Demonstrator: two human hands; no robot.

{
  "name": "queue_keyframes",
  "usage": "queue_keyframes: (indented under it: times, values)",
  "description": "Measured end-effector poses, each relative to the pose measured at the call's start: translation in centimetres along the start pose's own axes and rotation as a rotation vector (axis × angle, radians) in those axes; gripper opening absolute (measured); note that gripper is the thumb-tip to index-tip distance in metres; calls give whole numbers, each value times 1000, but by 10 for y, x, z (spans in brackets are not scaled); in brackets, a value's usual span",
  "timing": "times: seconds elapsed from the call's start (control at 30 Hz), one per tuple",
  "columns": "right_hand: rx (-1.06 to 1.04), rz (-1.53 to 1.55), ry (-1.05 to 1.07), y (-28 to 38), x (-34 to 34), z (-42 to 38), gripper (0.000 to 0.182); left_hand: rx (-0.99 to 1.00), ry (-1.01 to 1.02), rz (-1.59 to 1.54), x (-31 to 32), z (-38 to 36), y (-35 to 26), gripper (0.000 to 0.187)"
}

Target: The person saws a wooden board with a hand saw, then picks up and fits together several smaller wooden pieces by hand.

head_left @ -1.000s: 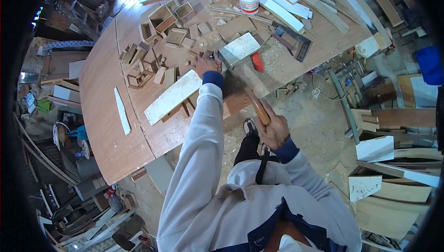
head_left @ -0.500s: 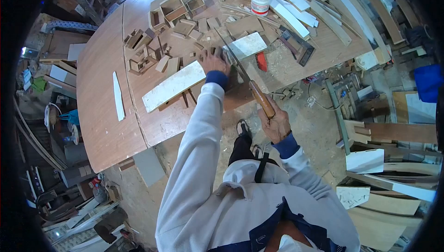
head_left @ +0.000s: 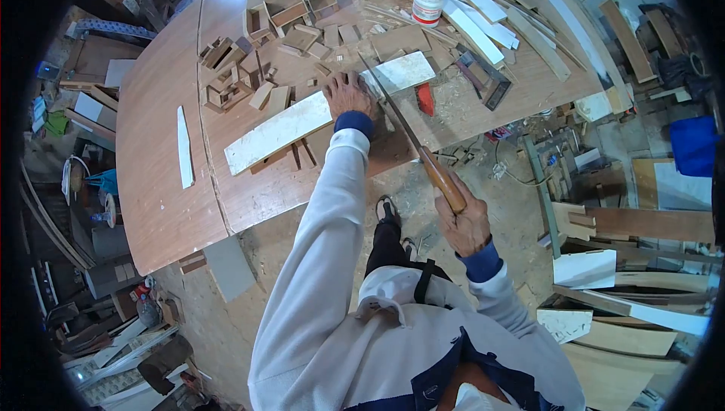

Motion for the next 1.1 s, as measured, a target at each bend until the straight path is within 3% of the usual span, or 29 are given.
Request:
queue_keyframes:
  times: [0.07, 0.13, 0.23, 0.4, 0.47, 0.6, 0.67, 0.73, 0.8, 0.9, 1.0, 1.07, 1.1]
  values:
    - [32, -10, -9, 1, 0, 2, 39, -5, 44, 6, 11, 3, 4, 31]
    - [-170, -109, -97, 23, -5, 4, 39, -5, 51, 8, 2, 2, 0, 32]
    - [-176, -199, -33, 39, 16, 45, 41, 12, 48, 14, 3, -1, -1, 34]
    - [-227, -95, -134, 22, 7, 18, 35, 14, 37, -33, -6, 5, -4, 36]
    - [-274, -72, -191, 19, 4, 3, 33, -63, 231, 33, 12, 3, 4, 59]
    - [-162, -62, -145, 26, 15, 31, 33, -43, 222, 19, 7, 1, 2, 62]
    - [-156, -66, -114, 34, 21, 54, 35, -48, 221, 23, 6, 5, 3, 62]
    - [-326, -51, -172, 40, 12, 49, 36, -54, 250, 21, 8, -8, 3, 62]
    - [-286, -62, -106, 36, 5, 52, 40, 9, 91, 12, -3, 1, -2, 38]
    - [-128, 65, 31, 15, 12, 51, 43, 10, 80, 12, 5, 1, 3, 39]
    - [-158, 56, 7, 13, 11, 55, 43, 6, 69, 4, 8, 2, 4, 39]
    - [-372, 60, -158, 25, 6, 52, 43, 6, 86, -2, 9, 1, 2, 39]
    - [-370, 58, -158, 29, 5, 49, 43, 1, 92, 12, 7, 1, 1, 39]
Point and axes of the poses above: each hand's wrist, its own z-axis towards the middle knuckle, its own x-axis out of the palm, y = z × x, the point moved 7 cm from there along z, towards the middle knuckle
